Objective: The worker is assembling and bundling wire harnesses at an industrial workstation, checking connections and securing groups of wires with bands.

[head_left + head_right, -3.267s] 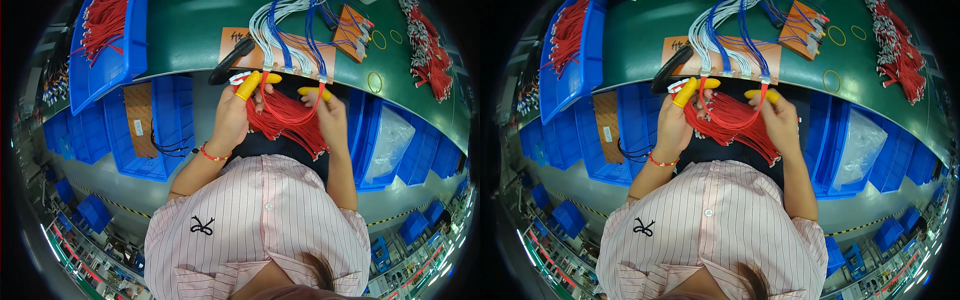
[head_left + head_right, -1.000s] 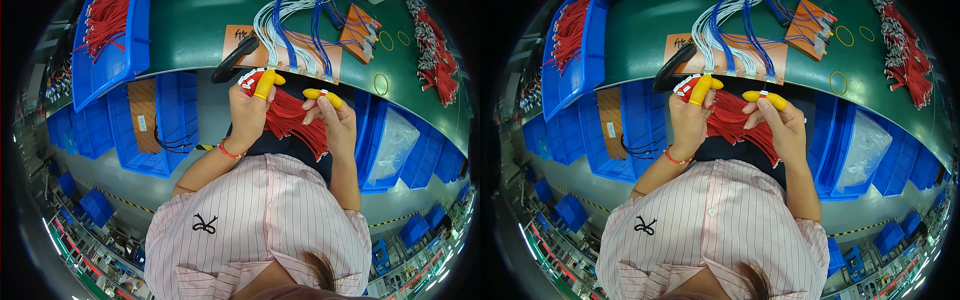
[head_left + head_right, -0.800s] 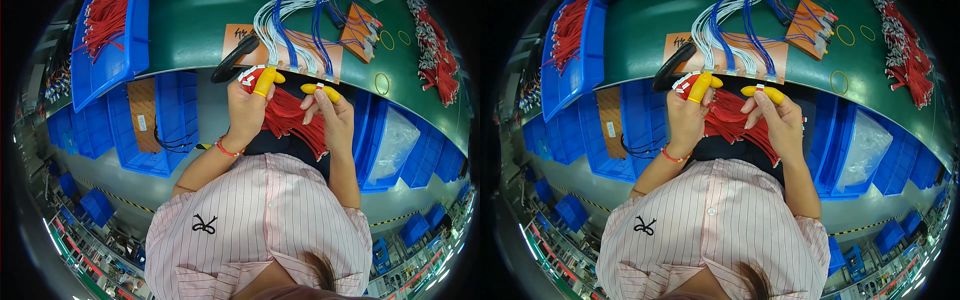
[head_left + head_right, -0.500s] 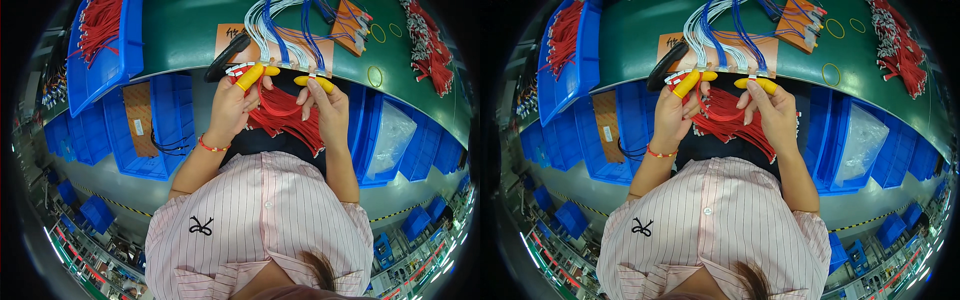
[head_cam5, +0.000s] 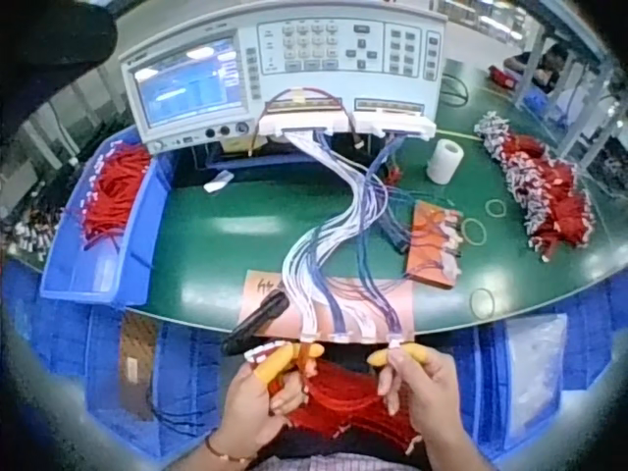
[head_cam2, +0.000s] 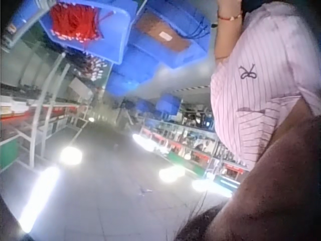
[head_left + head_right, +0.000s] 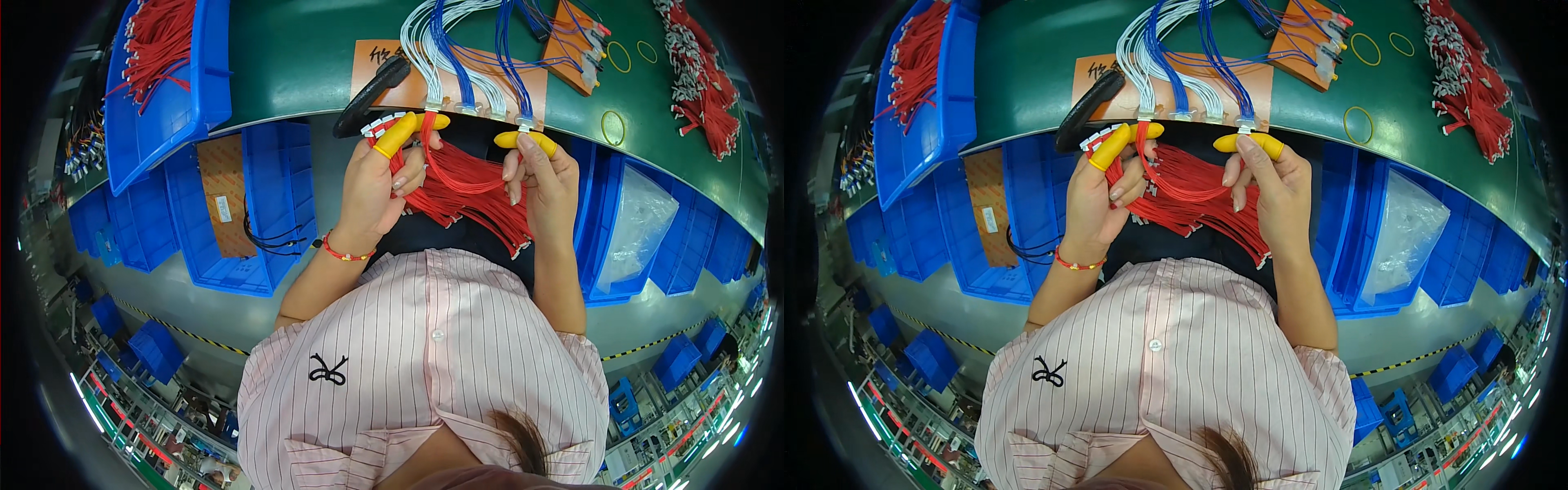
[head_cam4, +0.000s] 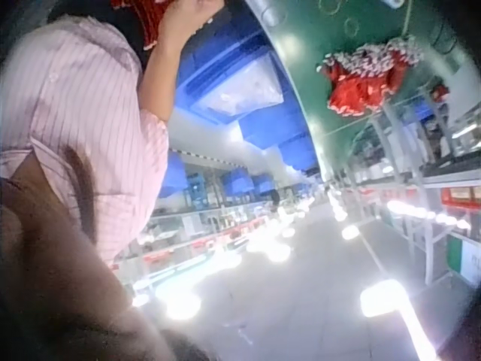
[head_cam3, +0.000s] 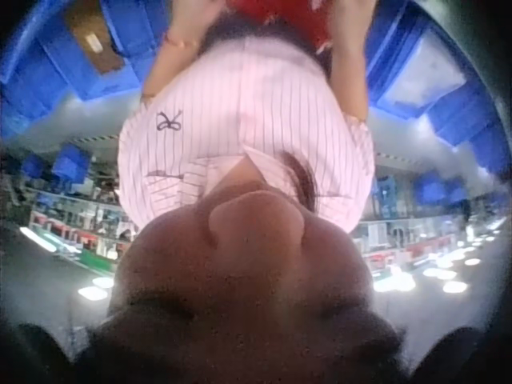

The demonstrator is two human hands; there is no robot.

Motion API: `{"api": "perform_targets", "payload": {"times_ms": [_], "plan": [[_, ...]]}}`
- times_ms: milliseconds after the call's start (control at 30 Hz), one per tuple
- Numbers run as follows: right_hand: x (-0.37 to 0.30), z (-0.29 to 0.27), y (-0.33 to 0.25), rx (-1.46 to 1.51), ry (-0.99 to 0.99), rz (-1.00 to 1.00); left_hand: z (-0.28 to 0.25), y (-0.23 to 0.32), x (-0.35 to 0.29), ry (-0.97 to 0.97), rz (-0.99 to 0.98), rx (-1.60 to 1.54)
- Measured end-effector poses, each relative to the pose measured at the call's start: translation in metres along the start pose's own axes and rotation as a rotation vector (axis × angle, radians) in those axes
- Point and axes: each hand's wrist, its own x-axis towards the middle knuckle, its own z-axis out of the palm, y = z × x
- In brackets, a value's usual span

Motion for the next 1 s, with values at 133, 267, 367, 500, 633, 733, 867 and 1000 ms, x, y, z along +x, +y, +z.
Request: {"api": "perform_targets", "payload": {"times_ms": [133,267,367,500,633,733,867,1000], "plan": [[0.001,-0.001,0.002,0.032,0.013,0.012,0.005,0.000,0.002,0.059,-0.021,0.023],[0.001,0.000,0.002,0.061,0.017,0.012,0.004,-0.003,0.002,0.044,-0.020,0.023],[0.001,0.002,0.001,0.131,0.022,0.047,0.005,-0.004,0.003,0.041,-0.020,0.007],[0.000,0.004,-0.002,0.266,0.028,0.117,0.006,-0.005,0.003,0.051,-0.020,0.023],[0.004,-0.001,0.007,0.421,-0.020,0.121,0.007,-0.006,0.001,0.048,0.009,0.045],[0.005,-0.004,0.008,0.456,-0.059,0.137,0.009,-0.007,0.001,0.055,0.023,0.051],[0.007,-0.008,0.002,0.290,-0.074,0.149,0.009,-0.006,-0.002,0.045,0.039,0.074],[-0.001,-0.025,0.016,-0.203,0.010,-0.039,0.010,-0.001,-0.007,0.043,0.069,0.136]]}}
